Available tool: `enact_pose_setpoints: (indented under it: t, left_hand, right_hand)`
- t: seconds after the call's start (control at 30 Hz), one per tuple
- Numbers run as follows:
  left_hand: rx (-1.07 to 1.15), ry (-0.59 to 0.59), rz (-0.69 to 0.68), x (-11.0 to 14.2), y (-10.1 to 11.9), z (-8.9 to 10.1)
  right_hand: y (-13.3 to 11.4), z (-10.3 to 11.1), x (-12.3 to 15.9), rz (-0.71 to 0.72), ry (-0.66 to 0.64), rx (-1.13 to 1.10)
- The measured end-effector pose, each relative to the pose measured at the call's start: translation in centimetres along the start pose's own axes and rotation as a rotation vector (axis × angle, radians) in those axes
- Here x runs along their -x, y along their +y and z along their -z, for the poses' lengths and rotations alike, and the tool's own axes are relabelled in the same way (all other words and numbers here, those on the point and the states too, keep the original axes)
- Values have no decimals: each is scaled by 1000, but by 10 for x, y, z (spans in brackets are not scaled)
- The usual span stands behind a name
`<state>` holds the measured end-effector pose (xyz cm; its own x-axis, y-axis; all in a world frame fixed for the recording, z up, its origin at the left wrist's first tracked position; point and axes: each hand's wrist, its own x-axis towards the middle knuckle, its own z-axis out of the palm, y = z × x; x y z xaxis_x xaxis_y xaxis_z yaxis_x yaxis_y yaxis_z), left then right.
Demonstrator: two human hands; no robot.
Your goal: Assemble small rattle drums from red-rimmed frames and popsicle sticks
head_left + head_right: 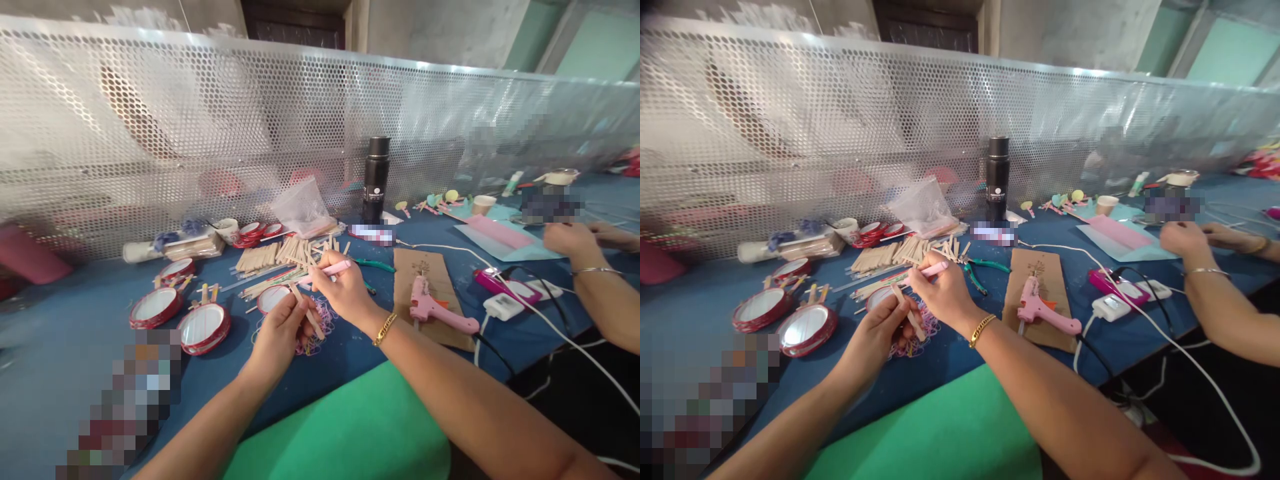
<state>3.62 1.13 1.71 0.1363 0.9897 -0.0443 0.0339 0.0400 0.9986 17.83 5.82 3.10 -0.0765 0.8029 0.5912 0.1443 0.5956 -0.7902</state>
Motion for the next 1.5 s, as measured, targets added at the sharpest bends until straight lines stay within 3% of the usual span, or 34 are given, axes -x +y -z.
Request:
enact_pose_setpoints:
  t: [1.5]
  left_hand:
    - [6,6,-6,1,5,-3]
  right_hand:
    - [1,-1,0,9,-7,-1]
